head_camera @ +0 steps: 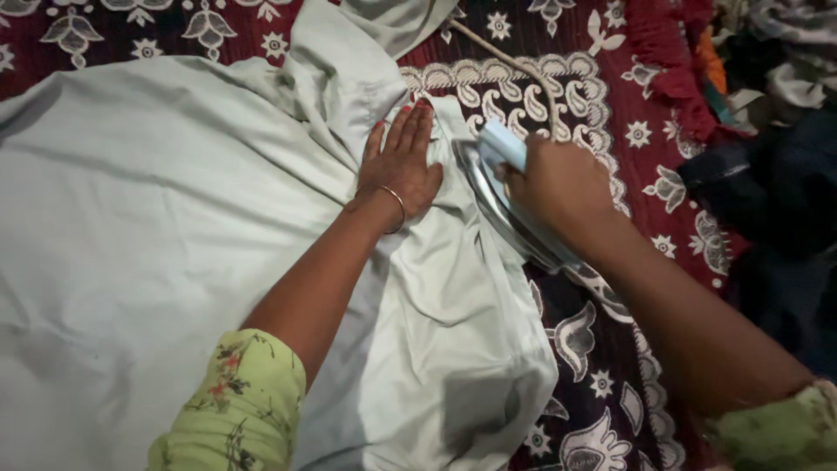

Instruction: The person buttons, irons, and folds a shirt on a patterned sheet by hand and using an iron.

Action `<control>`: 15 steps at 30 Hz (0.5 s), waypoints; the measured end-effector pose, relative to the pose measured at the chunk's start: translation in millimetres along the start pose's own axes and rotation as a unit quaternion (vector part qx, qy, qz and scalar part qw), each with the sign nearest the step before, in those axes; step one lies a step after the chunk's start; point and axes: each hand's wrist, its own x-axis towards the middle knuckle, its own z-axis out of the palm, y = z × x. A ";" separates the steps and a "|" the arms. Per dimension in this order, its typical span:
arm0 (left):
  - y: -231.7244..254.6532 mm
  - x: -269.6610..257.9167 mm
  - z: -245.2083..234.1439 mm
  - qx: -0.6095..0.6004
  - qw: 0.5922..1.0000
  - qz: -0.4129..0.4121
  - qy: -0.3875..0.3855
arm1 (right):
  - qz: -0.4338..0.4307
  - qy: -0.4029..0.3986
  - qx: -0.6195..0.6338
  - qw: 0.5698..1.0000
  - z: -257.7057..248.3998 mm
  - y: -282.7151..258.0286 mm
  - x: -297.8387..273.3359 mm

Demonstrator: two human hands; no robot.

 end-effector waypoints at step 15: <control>32.7 11.4 -59.1 0.001 0.997 -0.072 -0.041 | 0.123 -0.182 0.085 0.972 -33.7 71.7 -84.9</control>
